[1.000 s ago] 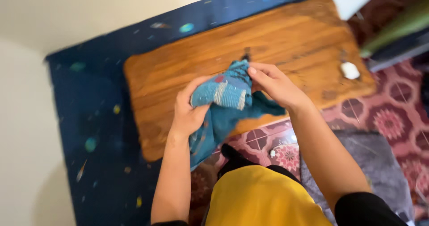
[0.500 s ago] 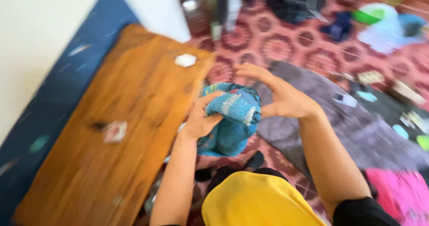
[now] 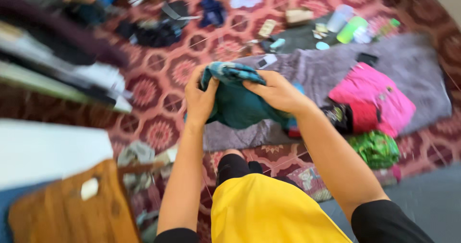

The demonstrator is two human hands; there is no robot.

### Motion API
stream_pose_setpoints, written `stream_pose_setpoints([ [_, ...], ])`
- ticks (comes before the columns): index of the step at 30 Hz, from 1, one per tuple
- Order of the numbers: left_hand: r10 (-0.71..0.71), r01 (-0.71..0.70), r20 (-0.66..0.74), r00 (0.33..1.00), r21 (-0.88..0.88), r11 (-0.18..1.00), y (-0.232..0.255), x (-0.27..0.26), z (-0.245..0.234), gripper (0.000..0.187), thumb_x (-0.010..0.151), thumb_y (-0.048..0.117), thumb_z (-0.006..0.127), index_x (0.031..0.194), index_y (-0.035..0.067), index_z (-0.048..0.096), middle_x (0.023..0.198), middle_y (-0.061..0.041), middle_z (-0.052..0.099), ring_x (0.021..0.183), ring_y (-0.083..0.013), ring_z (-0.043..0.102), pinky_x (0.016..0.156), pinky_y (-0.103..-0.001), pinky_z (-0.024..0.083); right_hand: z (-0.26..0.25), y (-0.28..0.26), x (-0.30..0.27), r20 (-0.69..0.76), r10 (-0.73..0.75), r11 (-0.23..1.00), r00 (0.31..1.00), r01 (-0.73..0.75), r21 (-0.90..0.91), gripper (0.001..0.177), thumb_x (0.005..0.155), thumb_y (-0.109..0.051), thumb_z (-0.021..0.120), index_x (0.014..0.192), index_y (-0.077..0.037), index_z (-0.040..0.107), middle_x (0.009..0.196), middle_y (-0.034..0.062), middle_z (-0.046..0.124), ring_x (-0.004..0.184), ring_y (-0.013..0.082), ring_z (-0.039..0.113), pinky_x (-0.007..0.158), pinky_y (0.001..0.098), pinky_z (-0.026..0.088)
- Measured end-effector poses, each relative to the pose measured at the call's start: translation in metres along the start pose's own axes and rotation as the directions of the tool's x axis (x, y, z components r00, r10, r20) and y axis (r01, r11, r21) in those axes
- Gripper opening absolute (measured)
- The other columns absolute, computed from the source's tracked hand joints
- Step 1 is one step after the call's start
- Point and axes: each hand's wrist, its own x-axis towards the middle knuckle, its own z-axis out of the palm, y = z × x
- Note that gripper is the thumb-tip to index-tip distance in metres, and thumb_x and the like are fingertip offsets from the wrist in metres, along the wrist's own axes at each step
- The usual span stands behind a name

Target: The person folds a towel on a table, opens a window and hooks its latch, ties up the curtain beside the window, and places the folded towel onto the windowsill.

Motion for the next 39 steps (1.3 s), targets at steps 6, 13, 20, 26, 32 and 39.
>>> stream_pose_setpoints([
  [6,0.215,-0.226,0.086,0.973,0.155,0.962,0.014,0.027,0.115,0.046,0.09,0.027,0.077,0.127,0.009,0.058,0.12,-0.013,0.06,0.116,-0.0282,0.06,0.106,-0.036,0.049,-0.065,0.06,0.029,-0.478,0.1,0.966,0.873,0.029,0.255,0.027,0.104,-0.024,0.061,0.118,-0.003,0.07,0.098,-0.0052,0.065,0.092,0.0049,0.055,0.083,0.026,0.05],
  [13,0.024,-0.069,0.649,0.761,0.043,0.997,-0.036,0.092,0.209,0.095,0.068,0.022,0.086,0.149,0.003,0.041,0.134,-0.025,0.06,0.122,-0.0397,0.062,0.098,-0.041,0.05,-0.159,0.078,0.06,-0.767,0.372,0.833,0.523,0.177,0.524,0.026,0.102,-0.026,0.064,0.119,-0.006,0.068,0.097,-0.0026,0.065,0.084,0.0081,0.059,0.074,0.0276,0.05],
  [20,-0.058,0.048,0.948,0.314,0.045,0.998,-0.042,0.195,0.302,0.048,0.083,0.015,0.077,0.13,0.01,0.069,0.1,-0.01,0.08,0.09,-0.019,0.074,0.084,-0.033,0.059,-0.261,0.091,0.012,-0.83,0.46,0.74,0.317,0.38,0.555,0.022,0.1,-0.023,0.069,0.117,-0.009,0.067,0.091,0.0013,0.067,0.072,0.0141,0.064,0.064,0.0334,0.054],
  [26,0.168,-0.006,0.979,-0.113,-0.169,0.986,0.014,0.25,0.405,0.055,0.071,0.014,0.087,0.121,0.006,0.065,0.098,-0.005,0.076,0.09,-0.0099,0.069,0.082,-0.033,0.055,-0.333,0.095,-0.066,-0.814,0.503,0.556,0.289,0.614,0.561,0.025,0.096,-0.025,0.067,0.114,-0.009,0.068,0.096,0.006,0.074,0.08,0.0198,0.072,0.073,0.0367,0.062],
  [32,0.156,-0.087,0.987,0.034,-0.152,0.985,-0.002,0.283,0.522,0.016,0.085,0.008,0.077,0.1,0.003,0.077,0.084,0.002,0.073,0.082,-0.0064,0.062,0.076,-0.027,0.054,-0.416,0.103,-0.172,-0.868,0.425,0.737,0.257,0.458,0.497,0.022,0.092,-0.016,0.071,0.113,-0.006,0.069,0.1,0.0037,0.072,0.085,0.0155,0.07,0.076,0.0297,0.059],
  [39,0.148,-0.016,0.941,0.305,-0.151,0.988,0.035,0.293,0.645,0.016,0.089,0.006,0.074,0.104,0.003,0.076,0.083,0.004,0.068,0.079,-0.0035,0.059,0.072,-0.024,0.049,-0.532,0.147,-0.282,-0.927,0.267,0.963,0.263,-0.098,0.25,0.021,0.092,-0.009,0.076,0.11,-0.004,0.069,0.098,0.0005,0.065,0.089,0.0081,0.059,0.081,0.0258,0.048],
])
